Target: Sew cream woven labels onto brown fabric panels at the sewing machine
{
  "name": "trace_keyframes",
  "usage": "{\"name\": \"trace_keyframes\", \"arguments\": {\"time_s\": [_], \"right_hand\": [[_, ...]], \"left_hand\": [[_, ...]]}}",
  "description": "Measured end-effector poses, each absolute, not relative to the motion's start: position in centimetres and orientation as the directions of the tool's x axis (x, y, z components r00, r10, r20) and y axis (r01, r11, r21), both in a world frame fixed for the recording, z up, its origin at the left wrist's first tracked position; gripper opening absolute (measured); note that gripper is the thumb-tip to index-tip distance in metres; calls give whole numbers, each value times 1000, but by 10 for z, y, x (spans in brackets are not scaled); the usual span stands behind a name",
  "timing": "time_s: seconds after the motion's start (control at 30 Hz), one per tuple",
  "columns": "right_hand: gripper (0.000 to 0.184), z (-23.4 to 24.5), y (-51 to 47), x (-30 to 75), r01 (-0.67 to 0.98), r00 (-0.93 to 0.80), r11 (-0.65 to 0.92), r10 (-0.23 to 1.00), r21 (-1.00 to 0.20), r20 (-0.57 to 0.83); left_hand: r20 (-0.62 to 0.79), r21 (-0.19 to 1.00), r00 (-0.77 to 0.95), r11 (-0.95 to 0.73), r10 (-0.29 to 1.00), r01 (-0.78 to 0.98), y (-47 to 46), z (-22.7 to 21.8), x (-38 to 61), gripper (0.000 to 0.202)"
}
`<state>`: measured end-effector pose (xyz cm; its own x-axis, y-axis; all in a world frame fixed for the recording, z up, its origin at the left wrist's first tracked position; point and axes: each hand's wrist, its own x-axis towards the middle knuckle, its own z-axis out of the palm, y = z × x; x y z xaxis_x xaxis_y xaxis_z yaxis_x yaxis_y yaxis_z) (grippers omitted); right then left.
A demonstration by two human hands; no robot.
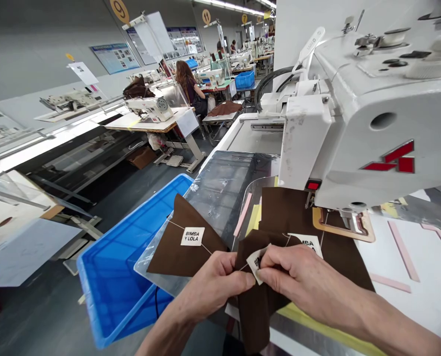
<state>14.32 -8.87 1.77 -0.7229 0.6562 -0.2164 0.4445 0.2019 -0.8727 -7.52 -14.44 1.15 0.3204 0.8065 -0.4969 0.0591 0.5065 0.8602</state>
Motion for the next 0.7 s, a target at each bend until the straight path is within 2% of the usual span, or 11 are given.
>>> {"name": "trace_keyframes", "arguments": {"time_s": [0.2, 0.37, 0.57, 0.7], "right_hand": [[22, 17, -91, 145, 433, -722, 137, 645, -891, -251], [22, 15, -92, 144, 452, -722, 193, 652, -871, -230], [20, 10, -100, 140, 502, -721, 336, 672, -797, -171], [21, 13, -100, 140, 479, -721, 290, 669, -829, -183]], "left_hand": [[-494, 859, 338, 509, 801, 49, -146, 13, -76, 23], [-496, 860, 353, 506, 793, 71, -147, 12, -76, 17], [-506, 852, 326, 522, 798, 44, -146, 10, -74, 14], [-501, 852, 329, 522, 800, 29, -144, 8, -77, 18]]}}
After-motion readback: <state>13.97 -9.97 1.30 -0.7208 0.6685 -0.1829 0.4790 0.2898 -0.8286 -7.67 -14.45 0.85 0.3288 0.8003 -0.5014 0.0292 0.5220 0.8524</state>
